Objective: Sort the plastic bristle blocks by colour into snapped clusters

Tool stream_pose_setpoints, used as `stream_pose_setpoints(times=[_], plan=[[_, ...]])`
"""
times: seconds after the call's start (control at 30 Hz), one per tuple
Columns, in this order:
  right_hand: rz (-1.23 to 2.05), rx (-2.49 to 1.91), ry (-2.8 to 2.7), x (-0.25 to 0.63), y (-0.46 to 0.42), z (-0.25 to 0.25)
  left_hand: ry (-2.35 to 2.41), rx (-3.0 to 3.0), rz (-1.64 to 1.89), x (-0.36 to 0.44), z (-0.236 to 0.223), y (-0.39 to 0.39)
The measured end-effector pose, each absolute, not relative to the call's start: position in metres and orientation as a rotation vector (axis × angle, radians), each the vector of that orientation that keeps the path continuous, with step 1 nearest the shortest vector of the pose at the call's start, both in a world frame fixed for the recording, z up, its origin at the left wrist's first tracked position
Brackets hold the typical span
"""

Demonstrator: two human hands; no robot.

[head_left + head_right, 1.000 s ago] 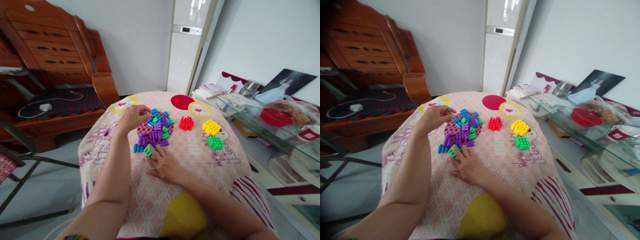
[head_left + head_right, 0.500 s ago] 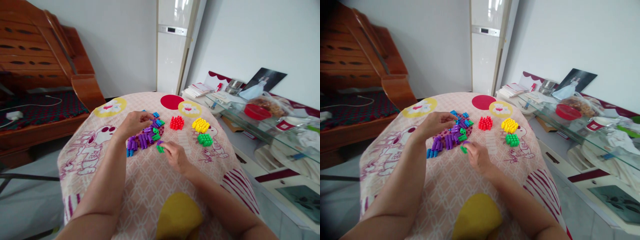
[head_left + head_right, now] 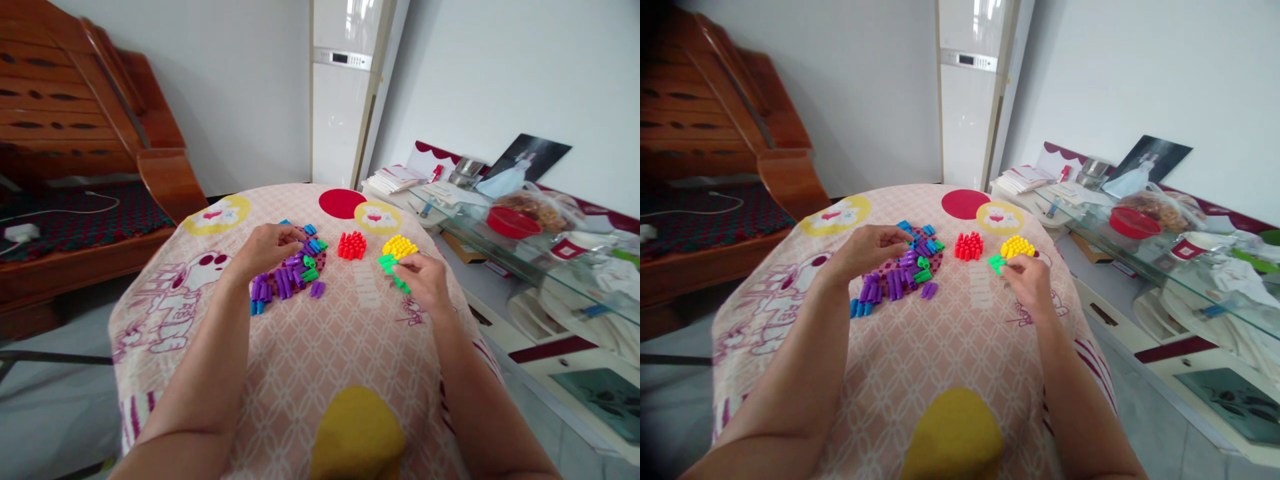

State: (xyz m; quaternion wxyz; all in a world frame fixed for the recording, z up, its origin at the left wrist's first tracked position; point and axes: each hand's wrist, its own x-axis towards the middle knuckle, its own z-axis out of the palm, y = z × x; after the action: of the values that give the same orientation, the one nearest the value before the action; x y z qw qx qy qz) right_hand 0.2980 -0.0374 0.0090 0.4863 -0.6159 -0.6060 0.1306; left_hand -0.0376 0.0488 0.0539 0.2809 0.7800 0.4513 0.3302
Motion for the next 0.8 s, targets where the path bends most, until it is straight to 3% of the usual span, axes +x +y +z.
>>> stream_pose_setpoints(times=[0.23,0.43,0.8], plan=[[-0.004,-1.983,-1.181,0.389,-0.032,0.002,1.215,2.096,0.865,-0.033,0.052,0.050],[-0.101,-2.246,-1.373,0.379,-0.028,-0.007,1.217,2.110,0.836,-0.031,0.054,0.048],[-0.066,-2.352,-1.546,0.374,-0.029,-0.011,1.288,2.141,0.836,-0.040,0.049,0.055]])
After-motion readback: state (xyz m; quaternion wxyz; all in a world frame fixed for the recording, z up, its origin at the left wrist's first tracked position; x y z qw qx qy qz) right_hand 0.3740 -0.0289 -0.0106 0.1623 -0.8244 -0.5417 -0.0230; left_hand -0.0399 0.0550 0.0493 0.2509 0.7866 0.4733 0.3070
